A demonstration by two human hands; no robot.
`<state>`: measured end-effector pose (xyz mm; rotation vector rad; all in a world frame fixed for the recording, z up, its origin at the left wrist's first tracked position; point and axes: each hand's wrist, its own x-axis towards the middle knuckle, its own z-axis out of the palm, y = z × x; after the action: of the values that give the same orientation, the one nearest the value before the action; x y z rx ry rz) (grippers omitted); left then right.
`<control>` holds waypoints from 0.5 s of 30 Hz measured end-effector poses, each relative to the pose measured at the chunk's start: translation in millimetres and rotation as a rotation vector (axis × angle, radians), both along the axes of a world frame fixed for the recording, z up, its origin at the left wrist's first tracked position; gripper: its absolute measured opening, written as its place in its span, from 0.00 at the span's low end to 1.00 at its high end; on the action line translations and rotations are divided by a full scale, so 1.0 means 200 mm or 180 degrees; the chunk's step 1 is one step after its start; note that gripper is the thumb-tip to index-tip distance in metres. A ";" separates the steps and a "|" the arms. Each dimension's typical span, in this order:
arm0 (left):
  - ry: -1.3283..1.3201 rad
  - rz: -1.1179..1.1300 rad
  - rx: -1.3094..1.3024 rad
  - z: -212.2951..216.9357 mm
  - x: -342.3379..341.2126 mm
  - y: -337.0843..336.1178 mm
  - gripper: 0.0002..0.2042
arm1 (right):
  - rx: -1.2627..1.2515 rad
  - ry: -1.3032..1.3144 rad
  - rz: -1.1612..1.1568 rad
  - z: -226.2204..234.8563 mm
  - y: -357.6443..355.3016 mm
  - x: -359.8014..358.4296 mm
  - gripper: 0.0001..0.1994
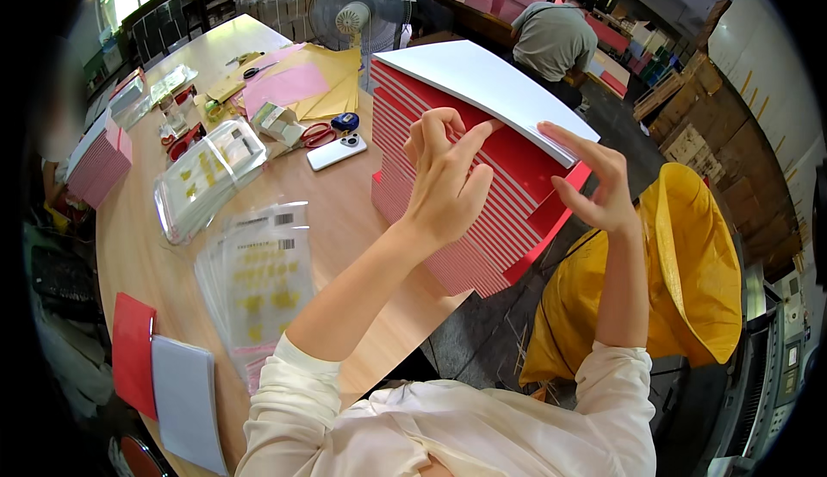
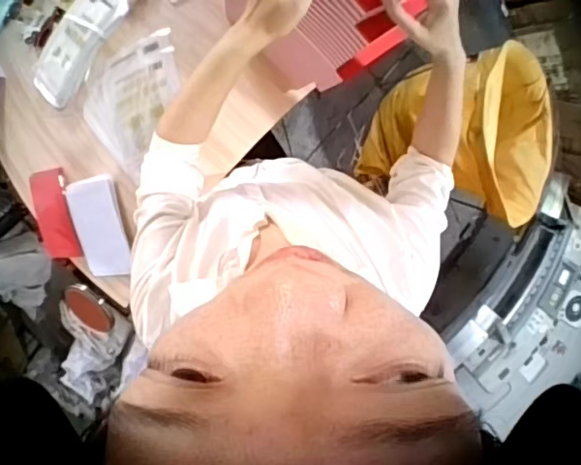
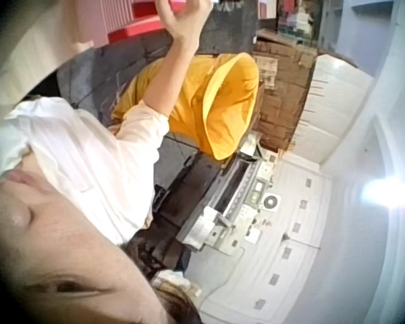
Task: The person repeatedly picks up sheets of white and red paper from a stack and places them into clear plastic bags. They handle the paper one at a time, folding it slightly before inserting it into the packaging.
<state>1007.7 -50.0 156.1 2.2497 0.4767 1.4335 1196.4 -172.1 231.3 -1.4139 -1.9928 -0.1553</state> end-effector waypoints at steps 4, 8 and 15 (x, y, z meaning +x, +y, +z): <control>0.0011 0.0024 0.0004 0.01 0.01 -0.01 0.22 | 0.0258 -0.0077 -0.0289 -0.02 0.06 0.01 0.28; -0.0457 0.0184 0.0317 0.05 0.01 0.01 0.28 | 0.1046 -0.0569 -0.0478 0.04 0.09 0.03 0.26; -0.1162 0.1429 0.0366 0.15 -0.47 0.46 0.55 | 0.2257 0.0172 -0.0072 0.31 0.01 -0.35 0.14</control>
<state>914.1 42.6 186.4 1.9704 0.8276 2.0915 1127.0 -169.3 292.9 -0.9593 -1.6302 -0.7437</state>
